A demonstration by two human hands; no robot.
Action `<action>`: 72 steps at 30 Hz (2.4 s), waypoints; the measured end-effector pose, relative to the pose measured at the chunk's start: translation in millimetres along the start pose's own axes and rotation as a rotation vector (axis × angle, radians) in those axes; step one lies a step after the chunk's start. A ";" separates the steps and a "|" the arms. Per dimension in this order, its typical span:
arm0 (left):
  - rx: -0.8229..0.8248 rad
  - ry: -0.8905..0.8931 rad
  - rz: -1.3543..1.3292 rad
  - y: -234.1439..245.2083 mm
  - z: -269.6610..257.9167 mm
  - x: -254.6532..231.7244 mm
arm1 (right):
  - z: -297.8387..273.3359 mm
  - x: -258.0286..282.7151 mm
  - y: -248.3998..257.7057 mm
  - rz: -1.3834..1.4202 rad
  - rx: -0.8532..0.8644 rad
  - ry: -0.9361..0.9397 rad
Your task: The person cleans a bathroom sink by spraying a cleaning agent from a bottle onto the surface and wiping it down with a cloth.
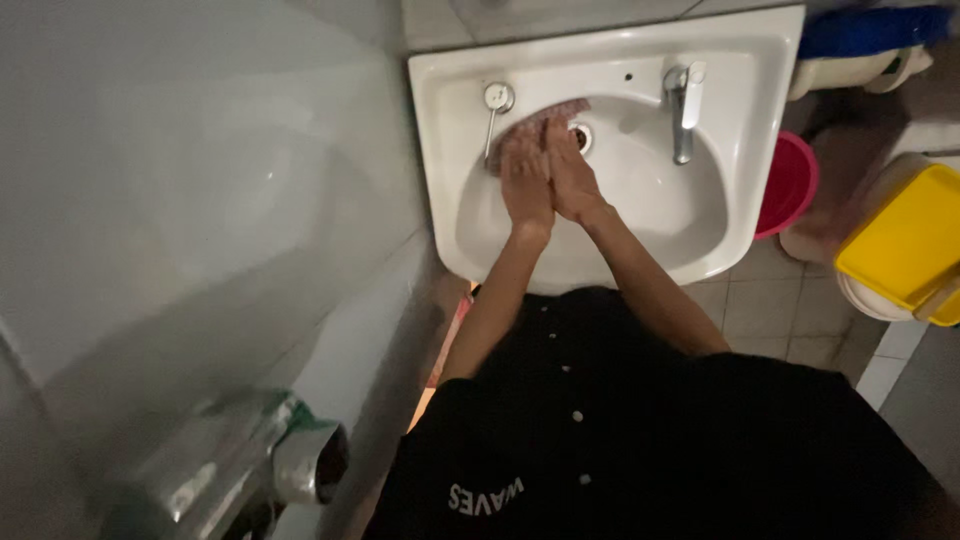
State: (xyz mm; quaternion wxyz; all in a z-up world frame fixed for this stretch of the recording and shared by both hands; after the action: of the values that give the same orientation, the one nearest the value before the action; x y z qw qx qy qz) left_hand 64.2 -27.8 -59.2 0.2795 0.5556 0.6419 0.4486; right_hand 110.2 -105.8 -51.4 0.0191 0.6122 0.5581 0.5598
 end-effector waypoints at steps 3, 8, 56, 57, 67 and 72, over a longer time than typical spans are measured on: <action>-0.110 -0.045 -0.002 -5.7 16.6 -26.4 | -5.2 -27.8 9.2 -0.100 -0.090 0.008; -0.094 -0.068 0.023 2.1 19.6 -27.5 | -2.3 -35.7 5.7 -0.007 -0.109 -0.018; 0.254 -0.042 -0.235 -90.8 -60.2 46.2 | -0.9 -36.0 -121.5 -0.378 0.350 0.192; 0.249 -0.045 -0.263 -92.1 -65.0 49.0 | -9.4 -31.4 -124.2 -0.416 0.385 0.200; 0.412 -0.210 -0.515 -109.9 -121.7 36.3 | -91.2 -24.0 -106.8 -0.496 0.694 0.096; 0.353 -0.274 -0.678 -86.1 -135.0 34.4 | -118.3 -21.3 -81.1 -0.359 0.617 0.139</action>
State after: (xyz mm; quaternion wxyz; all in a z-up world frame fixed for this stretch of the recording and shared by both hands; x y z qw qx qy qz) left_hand -99.1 -28.7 -71.1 0.3946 0.4065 0.8128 0.1357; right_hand -21.8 -161.5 -74.0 -0.1065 0.4420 0.7992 0.3932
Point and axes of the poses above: each hand's wrist, its own z-axis towards the middle knuckle, its own y-axis out of the back of the hand, x = y × z, the point moved 3 cm from there along z, towards the middle knuckle, and after that the axes turned 7 degrees about -z, right-handed, at the moved point
